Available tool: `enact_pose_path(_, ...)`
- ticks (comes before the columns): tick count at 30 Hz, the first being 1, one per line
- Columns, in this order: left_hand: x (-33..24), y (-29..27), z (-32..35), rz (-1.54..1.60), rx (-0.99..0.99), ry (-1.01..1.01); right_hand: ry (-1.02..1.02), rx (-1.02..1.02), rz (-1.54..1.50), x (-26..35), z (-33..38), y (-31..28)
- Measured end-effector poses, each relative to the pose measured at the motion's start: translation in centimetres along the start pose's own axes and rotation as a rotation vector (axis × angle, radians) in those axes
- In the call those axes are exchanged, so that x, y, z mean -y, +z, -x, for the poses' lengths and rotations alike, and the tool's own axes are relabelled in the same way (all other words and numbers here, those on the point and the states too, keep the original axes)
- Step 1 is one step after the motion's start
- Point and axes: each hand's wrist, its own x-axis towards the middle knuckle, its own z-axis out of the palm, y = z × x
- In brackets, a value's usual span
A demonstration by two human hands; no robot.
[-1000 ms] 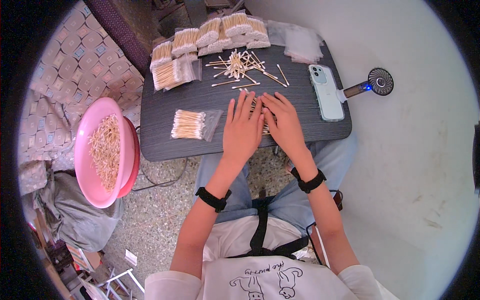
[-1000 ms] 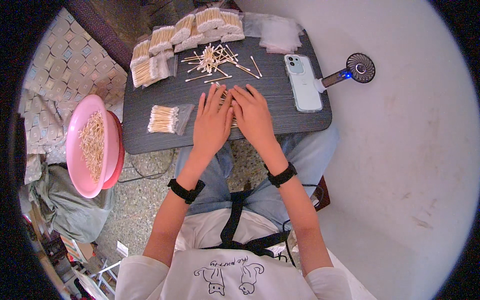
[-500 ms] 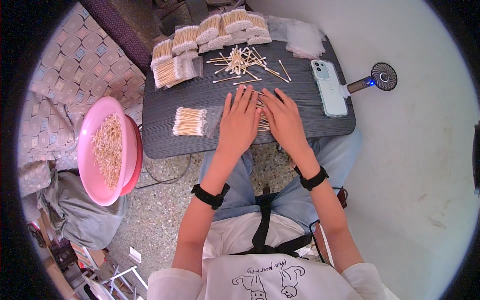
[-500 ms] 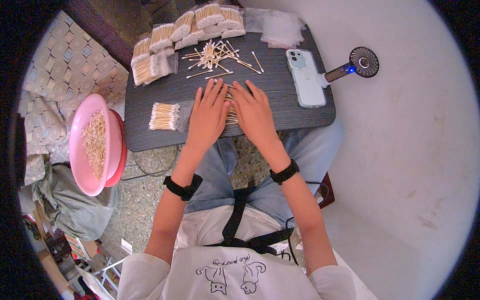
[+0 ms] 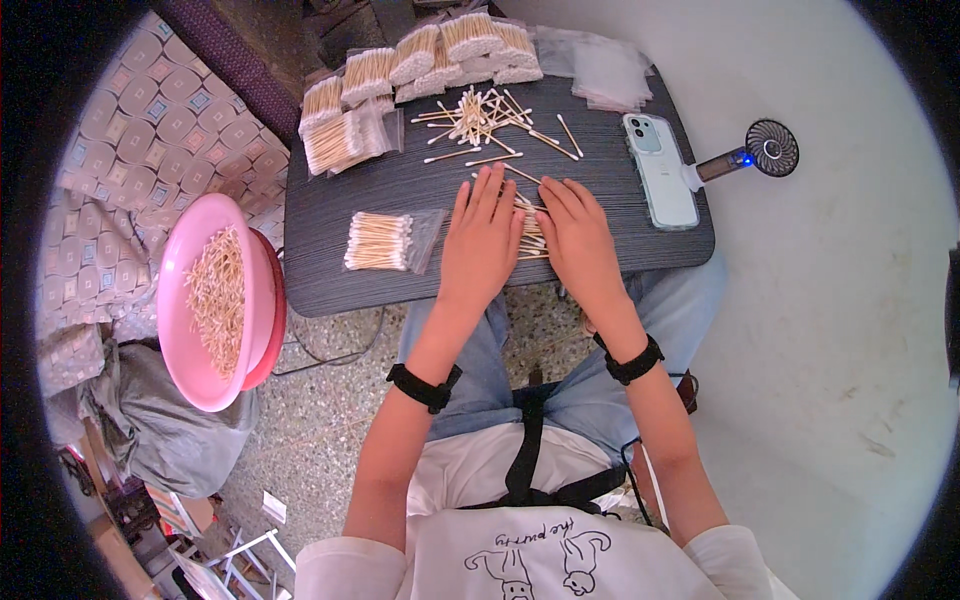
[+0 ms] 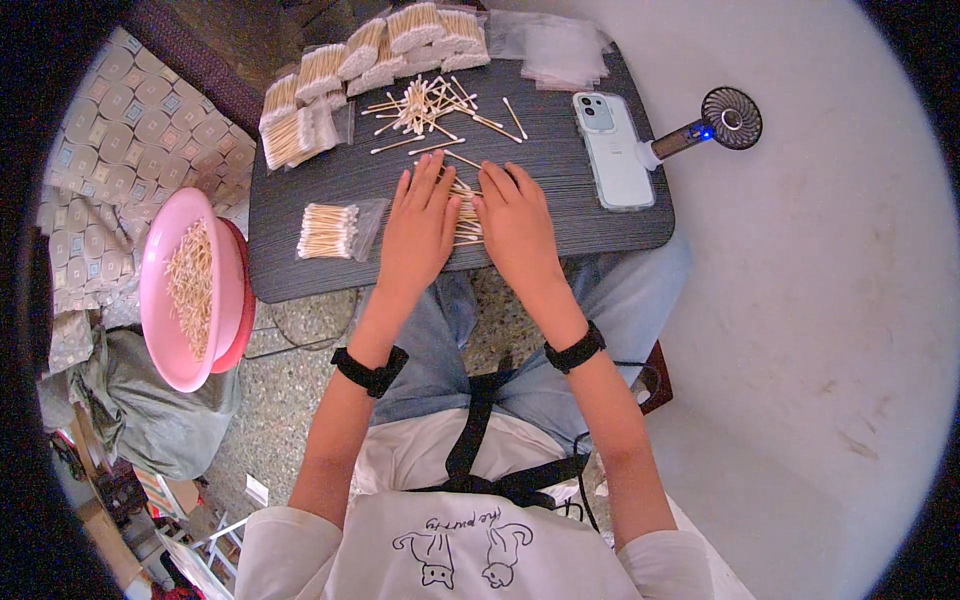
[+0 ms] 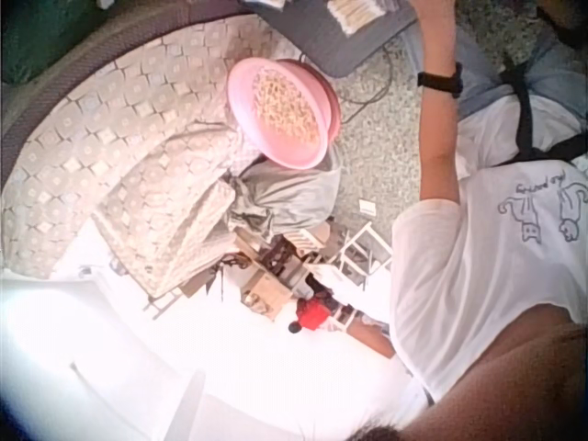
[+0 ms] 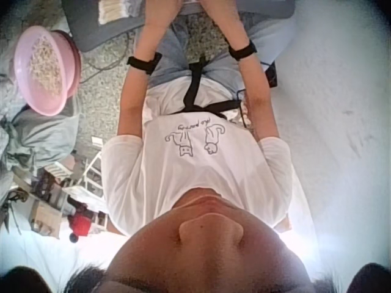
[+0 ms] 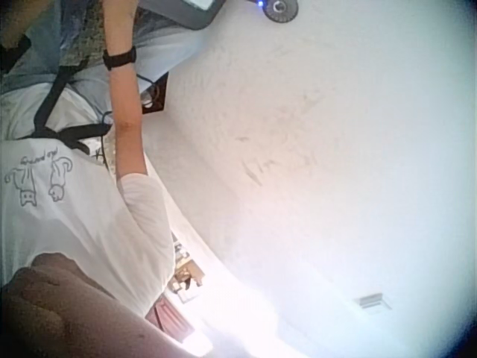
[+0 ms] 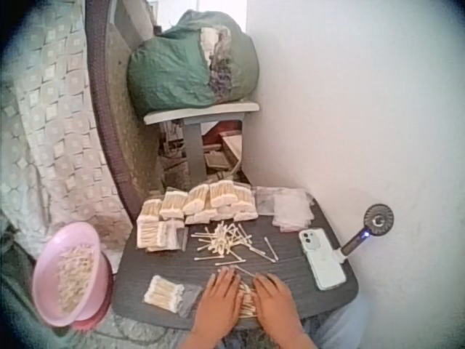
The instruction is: The recorder is sorting loose cotton swabs into groups and placing them into small plastic bags at a workspace.
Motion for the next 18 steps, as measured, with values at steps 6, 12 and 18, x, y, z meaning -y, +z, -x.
enact_pose_path(6,0.0,0.0,0.0,0.037,-0.022,-0.015,-0.001,0.021,-0.086,-0.1,-0.3,-0.3)
enact_pose_path(12,-0.4,-0.9,0.0,0.077,0.003,-0.064,0.051,0.066,-0.443,-0.3,-0.8,-0.4)
enact_pose_path(18,-0.4,-1.0,-0.2,0.054,-0.079,-0.018,-0.104,0.079,-0.295,-0.2,-1.1,0.3)
